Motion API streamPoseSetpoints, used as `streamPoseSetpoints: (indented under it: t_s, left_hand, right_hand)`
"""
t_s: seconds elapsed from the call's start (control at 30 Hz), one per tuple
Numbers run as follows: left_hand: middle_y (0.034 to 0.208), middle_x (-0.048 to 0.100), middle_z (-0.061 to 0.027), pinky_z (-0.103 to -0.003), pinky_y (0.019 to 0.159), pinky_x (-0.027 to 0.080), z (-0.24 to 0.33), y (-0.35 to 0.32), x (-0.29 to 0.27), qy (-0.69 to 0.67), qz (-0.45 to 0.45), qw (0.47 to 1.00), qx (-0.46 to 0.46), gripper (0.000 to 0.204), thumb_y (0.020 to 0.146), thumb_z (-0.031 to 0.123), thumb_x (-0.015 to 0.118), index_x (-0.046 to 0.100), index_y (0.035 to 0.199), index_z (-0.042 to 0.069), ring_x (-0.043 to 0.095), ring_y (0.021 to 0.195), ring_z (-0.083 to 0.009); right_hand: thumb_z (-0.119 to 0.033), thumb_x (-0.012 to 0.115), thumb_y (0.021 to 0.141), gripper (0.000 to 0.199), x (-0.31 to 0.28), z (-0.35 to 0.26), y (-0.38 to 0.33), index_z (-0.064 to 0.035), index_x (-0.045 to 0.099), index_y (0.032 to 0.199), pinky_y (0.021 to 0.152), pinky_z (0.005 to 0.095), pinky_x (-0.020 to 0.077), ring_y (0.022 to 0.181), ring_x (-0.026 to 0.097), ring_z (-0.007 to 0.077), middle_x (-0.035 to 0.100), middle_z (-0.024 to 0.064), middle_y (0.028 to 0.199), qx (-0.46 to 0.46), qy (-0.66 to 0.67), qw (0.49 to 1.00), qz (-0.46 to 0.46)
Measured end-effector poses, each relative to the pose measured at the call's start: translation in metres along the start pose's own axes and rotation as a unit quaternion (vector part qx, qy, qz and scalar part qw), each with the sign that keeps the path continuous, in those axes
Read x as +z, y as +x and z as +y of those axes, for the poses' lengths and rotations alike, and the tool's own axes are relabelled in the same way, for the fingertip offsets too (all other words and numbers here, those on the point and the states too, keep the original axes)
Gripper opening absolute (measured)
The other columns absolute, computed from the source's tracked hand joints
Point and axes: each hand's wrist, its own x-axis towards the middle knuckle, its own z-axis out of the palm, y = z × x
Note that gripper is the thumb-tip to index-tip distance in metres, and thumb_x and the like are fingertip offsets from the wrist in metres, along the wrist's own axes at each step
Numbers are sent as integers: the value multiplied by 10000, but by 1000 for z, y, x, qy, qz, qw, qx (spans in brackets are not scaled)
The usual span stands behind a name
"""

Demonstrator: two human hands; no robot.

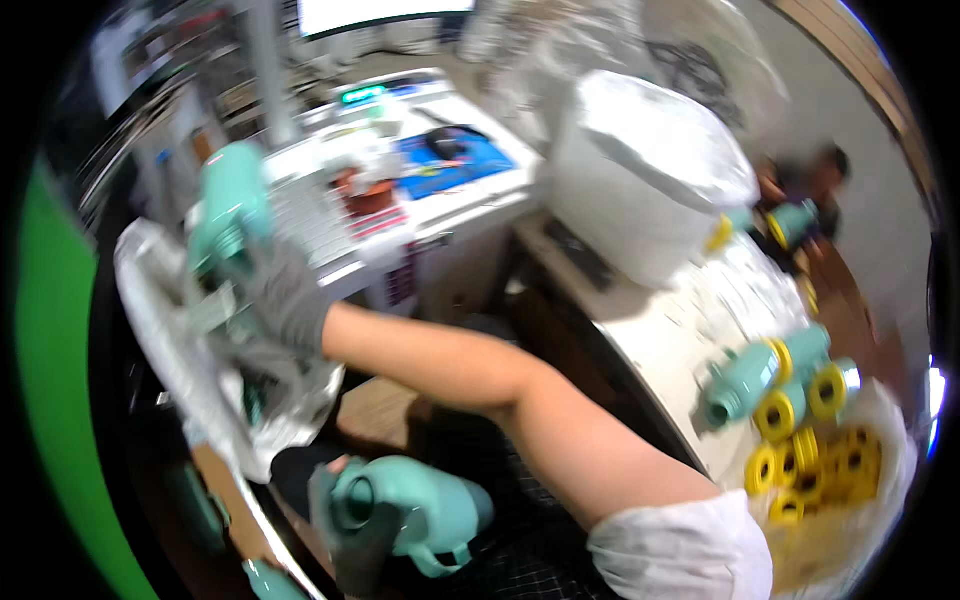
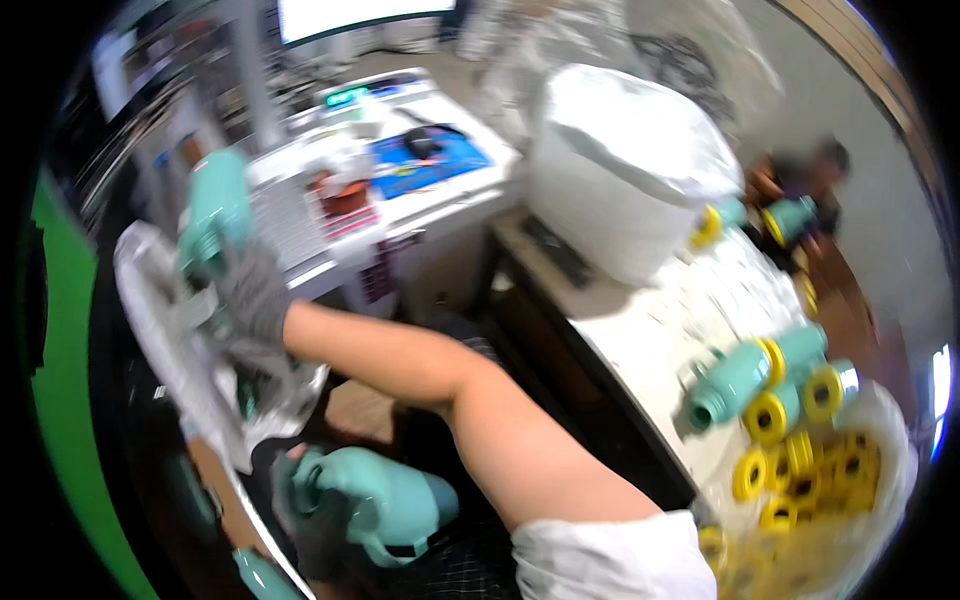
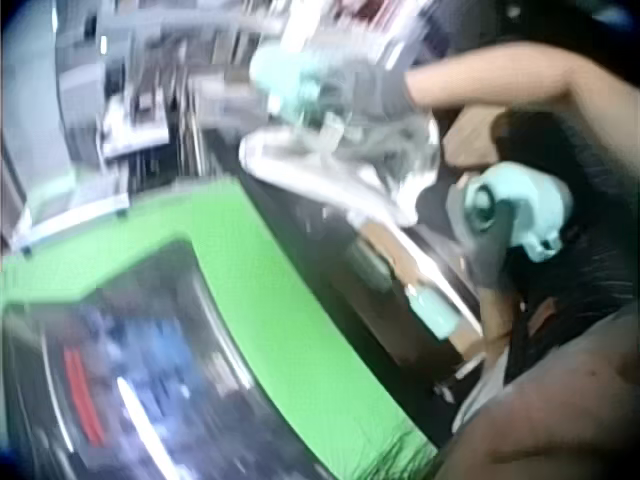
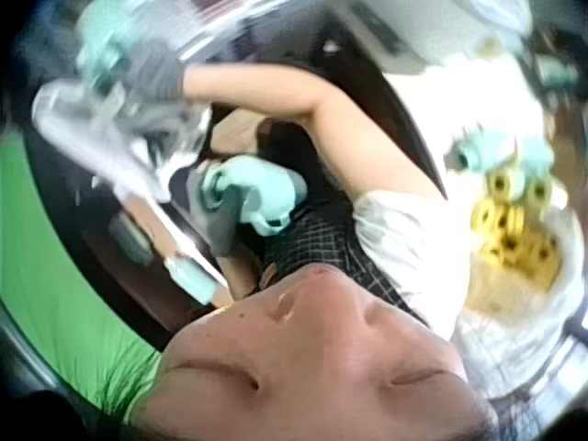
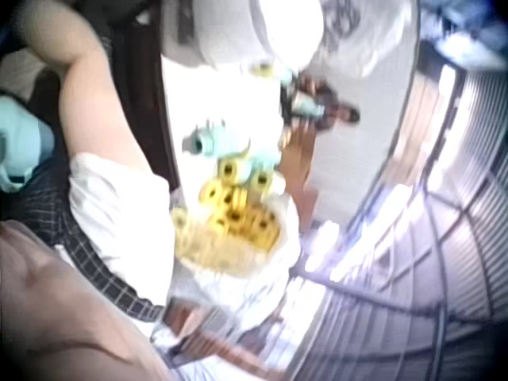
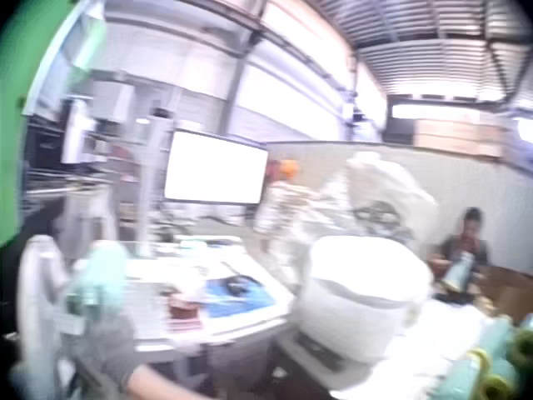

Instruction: The person assembles teal plastic pitchers by inserting a white plastic insert into the opening, applying a red label to the side, and attaching a yellow lid. The person handles the pitchers one at a time, placing finished units on a nearby table.

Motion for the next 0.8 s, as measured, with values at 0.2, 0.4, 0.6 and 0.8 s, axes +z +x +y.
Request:
streamPoseSetpoints:
  t_s: [0.2, 0.4, 0.6, 0.8]
  left_hand:
    - [1249, 589, -118, -339, 1008, 465, -27, 14, -32, 169, -43, 979, 110, 633, 852, 169, 641, 493, 1441, -8, 598, 1106, -213]
    - [1251, 598, -123, -341, 964, 495, -30, 30, -6, 81, -64, 993, 51, 556, 951, 235, 648, 507, 1431, -7, 619, 1063, -210]
    - [1226, 607, -85, -323, 969, 482, -29, 51, 54, 131, -155, 978, 47, 534, 933, 256, 699, 559, 1378, -3, 596, 1068, -175]
    - [1283, 607, -98, -336, 1021, 466, -30, 57, 61, 173, -183, 964, 88, 586, 931, 276, 717, 541, 1405, -20, 590, 1132, -192]
  right_hand:
    - [-394, 765, 870, 733, -114, 73, -249, -131, 518, 1507, 1122, 531, 410, 1369, 488, 380, 467, 197, 1515, 88, 55, 994, 25]
    - [-449, 812, 822, 904, -295, 131, -441, -82, 438, 1559, 1148, 590, 343, 1405, 401, 484, 402, 285, 1549, 430, -403, 808, 18]
    - [-565, 828, 730, 1193, -351, 136, -575, -134, 225, 1665, 1216, 607, 277, 1491, 272, 537, 176, 288, 1675, 675, -424, 588, 138]
    - [-312, 893, 732, 1180, -354, 128, -615, 15, 208, 1635, 1209, 474, 349, 1458, 392, 424, 313, 267, 1611, 602, -172, 642, 441]
